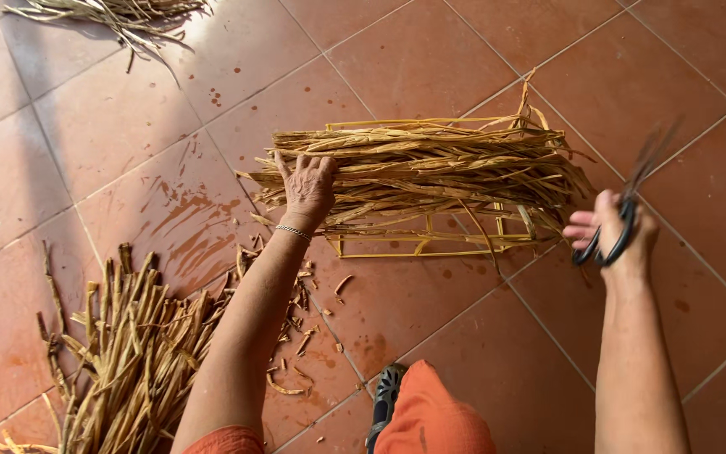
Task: The person sits on a tiled floor and uses scissors to trim the ends off dried palm leaf strips, one strip at a time. They sort trimmed strips into a pile on the left and place cut-off tips in a growing scrap pile, occasionally lifting and repositioning a bundle of strips on a bamboo frame.
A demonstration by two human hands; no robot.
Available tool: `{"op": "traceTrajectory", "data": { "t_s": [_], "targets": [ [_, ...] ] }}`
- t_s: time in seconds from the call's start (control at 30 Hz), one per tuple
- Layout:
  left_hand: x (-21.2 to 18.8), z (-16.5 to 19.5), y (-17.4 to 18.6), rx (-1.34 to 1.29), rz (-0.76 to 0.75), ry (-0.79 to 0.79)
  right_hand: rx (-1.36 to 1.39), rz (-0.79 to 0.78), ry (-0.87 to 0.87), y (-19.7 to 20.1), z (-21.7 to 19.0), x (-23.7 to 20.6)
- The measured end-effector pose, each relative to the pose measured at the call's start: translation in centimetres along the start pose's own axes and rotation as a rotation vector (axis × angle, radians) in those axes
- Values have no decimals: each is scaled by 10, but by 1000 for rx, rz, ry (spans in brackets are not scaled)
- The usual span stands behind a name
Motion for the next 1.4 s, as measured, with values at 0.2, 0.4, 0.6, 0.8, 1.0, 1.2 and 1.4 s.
{"op": "traceTrajectory", "data": {
  "t_s": [0.2, 0.4, 0.6, 0.8, 1.0, 1.2, 1.4],
  "targets": [
    [20, 11, -15, 117, 50, -25, 19, -91, -118, -19, 53, -73],
    [-3, 6, -1, 32, 94, -74, 86, -170, -149, -42, 66, -136],
    [-101, -112, 45, 101, -101, 24, 174, -287, 119, -68, -12, -171],
    [-276, -284, 93, -50, -506, 574, 428, -750, 252, -147, -123, -238],
    [-416, -340, 72, -243, -582, 706, 462, -870, -11, -230, -142, -316],
    [-514, -369, 14, -269, -597, 983, 362, -1007, -179, -333, -120, -366],
    [-530, -363, -26, -281, -490, 1131, -7, -893, -203, -378, -88, -373]
  ]
}}
Point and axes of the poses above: each hand's wrist, its own x-axis towards the middle knuckle, its own y-axis out of the back of the hand, z = x × y, the point moved 8 cm from there along x, towards the middle knuckle, and after that the axes turned 4 degrees about -z, right-handed, at the moved point
